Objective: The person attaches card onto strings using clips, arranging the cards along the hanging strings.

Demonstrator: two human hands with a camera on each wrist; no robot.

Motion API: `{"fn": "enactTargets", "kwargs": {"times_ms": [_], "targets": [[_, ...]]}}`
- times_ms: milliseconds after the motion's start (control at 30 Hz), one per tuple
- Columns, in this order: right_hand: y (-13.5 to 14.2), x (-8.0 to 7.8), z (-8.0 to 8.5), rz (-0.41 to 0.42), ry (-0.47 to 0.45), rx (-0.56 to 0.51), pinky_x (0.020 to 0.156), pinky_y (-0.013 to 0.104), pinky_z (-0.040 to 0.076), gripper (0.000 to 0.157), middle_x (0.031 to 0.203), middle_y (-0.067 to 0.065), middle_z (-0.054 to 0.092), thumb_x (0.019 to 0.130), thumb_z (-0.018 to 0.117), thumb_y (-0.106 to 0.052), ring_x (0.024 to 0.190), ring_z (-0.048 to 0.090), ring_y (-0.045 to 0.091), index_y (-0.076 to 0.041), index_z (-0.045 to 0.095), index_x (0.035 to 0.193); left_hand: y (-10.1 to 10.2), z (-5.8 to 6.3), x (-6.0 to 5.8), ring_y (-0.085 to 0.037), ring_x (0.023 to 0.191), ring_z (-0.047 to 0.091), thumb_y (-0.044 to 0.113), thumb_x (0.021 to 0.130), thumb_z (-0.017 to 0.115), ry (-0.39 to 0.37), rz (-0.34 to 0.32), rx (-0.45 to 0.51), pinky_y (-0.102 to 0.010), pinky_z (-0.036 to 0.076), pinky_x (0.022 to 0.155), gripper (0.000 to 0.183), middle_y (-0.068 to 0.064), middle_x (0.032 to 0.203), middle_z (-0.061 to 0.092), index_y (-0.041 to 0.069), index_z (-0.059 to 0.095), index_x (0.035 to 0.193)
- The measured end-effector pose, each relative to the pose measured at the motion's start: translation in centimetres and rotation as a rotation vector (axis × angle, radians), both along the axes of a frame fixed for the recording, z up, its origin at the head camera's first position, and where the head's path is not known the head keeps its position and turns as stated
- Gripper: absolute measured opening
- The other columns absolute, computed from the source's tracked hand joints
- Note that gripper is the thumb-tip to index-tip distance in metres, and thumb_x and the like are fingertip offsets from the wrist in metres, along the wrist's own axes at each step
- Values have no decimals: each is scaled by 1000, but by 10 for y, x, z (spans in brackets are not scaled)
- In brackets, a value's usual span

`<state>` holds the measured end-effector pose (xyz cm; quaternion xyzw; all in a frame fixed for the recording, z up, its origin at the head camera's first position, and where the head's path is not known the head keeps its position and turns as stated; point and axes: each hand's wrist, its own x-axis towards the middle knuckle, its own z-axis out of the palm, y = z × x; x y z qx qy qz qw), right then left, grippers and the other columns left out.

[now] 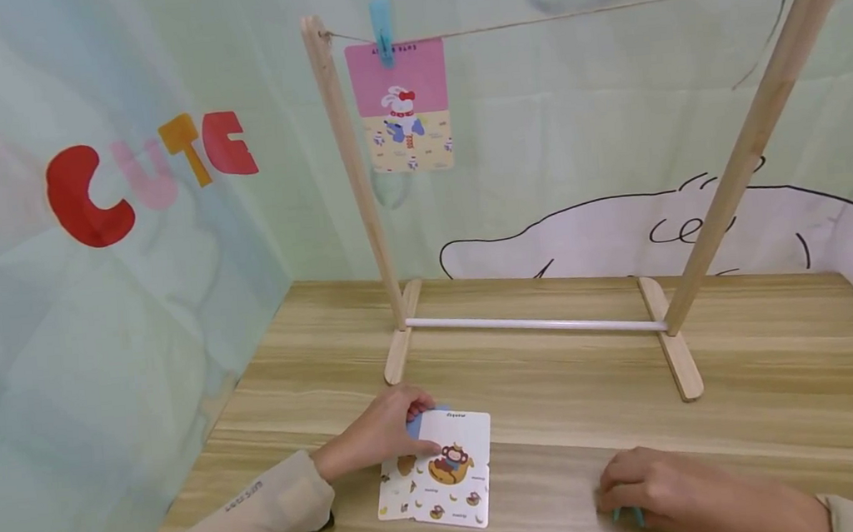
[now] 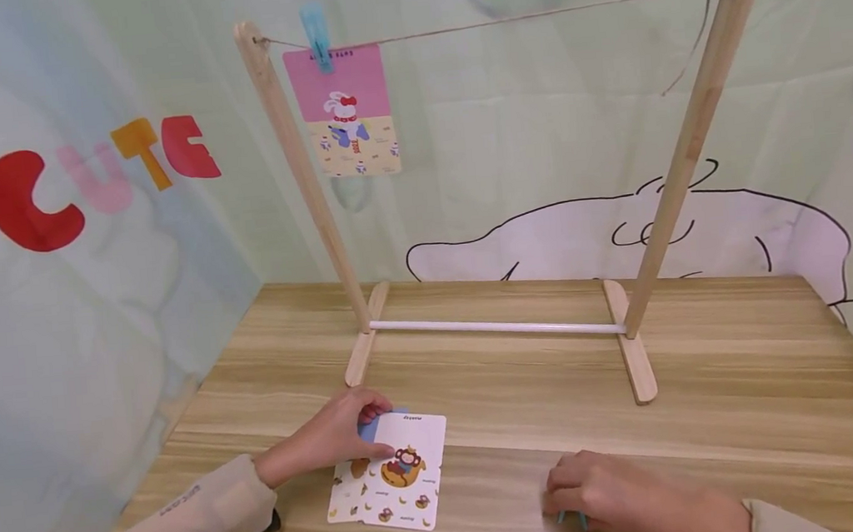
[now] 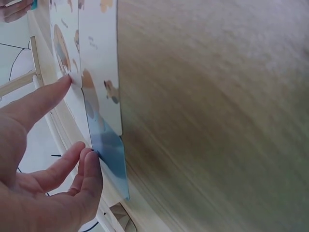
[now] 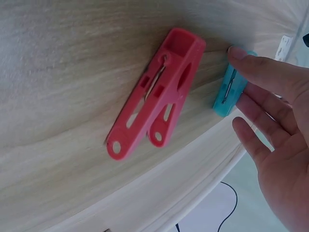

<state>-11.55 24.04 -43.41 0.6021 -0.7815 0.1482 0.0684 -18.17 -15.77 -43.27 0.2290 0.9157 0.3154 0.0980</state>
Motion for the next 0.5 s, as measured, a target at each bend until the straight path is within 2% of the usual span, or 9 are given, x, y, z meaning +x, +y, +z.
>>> {"fn": "enactTargets", "kwargs": {"times_ms": [233,500], "targets": [[-1,-3,-5,43,15,-1,86,16,48,43,111,-12,64,70,86,-9,103,59,4,-17,69,108,0,1,0,-18,90,54,24,72,92,-3,1,7,-27,49,78,51,-3,98,60,-1,66,108],[-1,-3,-8,58,36,-11,87,17,49,40,111,-11,65,71,86,-12,102,61,5,-16,70,107,2,3,-1,-19,89,54,22,70,93,-4,-4,20,-26,49,76,50,-4,97,61,-2,66,106]]}}
